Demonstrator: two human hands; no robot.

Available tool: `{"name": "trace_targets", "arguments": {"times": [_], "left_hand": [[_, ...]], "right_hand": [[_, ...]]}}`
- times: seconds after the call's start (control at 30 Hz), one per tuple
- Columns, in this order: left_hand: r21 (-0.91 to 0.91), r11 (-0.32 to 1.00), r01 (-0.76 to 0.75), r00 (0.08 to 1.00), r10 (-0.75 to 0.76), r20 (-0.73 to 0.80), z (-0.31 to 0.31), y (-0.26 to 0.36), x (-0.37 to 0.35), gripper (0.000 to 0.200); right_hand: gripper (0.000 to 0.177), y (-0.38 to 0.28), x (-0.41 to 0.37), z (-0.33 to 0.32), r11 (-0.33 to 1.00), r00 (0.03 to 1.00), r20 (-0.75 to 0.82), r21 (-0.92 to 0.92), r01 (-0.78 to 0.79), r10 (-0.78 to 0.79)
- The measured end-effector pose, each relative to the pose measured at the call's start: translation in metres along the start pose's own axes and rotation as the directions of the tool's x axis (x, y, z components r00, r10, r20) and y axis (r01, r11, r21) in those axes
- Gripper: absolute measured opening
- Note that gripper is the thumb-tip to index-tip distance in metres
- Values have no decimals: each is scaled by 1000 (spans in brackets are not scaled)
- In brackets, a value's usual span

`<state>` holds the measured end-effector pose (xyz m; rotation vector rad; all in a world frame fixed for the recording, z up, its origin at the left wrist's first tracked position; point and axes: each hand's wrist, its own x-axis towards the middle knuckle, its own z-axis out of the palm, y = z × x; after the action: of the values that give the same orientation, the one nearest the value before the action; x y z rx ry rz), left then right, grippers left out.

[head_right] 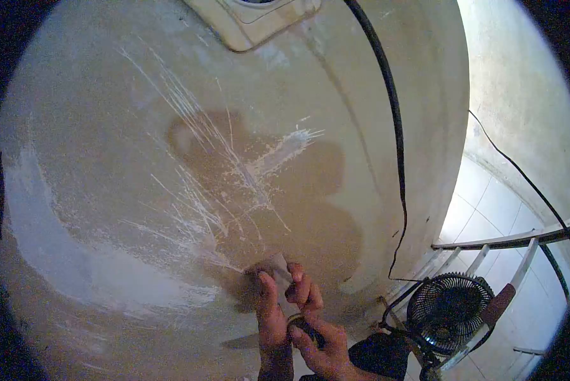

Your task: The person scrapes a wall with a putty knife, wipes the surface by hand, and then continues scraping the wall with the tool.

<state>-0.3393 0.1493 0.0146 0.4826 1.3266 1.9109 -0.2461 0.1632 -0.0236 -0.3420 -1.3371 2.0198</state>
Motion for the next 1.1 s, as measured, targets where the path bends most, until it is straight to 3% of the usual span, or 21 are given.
{"name": "trace_targets", "arguments": {"times": [0.07,0.13,0.23,0.33,0.53,0.63,0.73,0.83,0.97,1.1], "left_hand": [[-40,999,18,999,-16,40,-6,-3,2,61],[-75,996,45,997,-39,73,-7,-5,0,60],[-6,1000,0,999,0,50,1,3,0,60],[21,1000,4,1000,-5,30,0,1,0,60],[-6,1000,25,998,-25,51,-7,-1,4,61],[-70,997,24,995,-17,103,-10,-1,4,61],[17,999,29,995,-30,91,-16,-4,3,62],[-60,997,52,997,-49,65,-16,-8,4,62],[-48,998,46,992,-40,117,-18,-6,3,61],[-61,997,55,997,-52,54,-11,-7,4,62]], "right_hand": [[26,2,0,-1,1000,1000,-6,6,-7,7],[23,9,-4,0,993,999,-52,-119,11,-17],[21,2,0,5,998,998,-46,43,41,-39],[22,5,1,-1,999,998,24,-5,53,-53],[25,13,1,7,993,994,-69,-94,76,-82],[25,22,-2,5,996,998,-35,-60,59,-61],[25,25,-2,9,991,988,-82,-21,131,-133],[26,14,1,6,999,998,-63,-53,6,-9],[28,13,2,2,994,996,7,-74,86,-86],[29,5,2,1,997,1000,-26,-78,9,-11]]}}
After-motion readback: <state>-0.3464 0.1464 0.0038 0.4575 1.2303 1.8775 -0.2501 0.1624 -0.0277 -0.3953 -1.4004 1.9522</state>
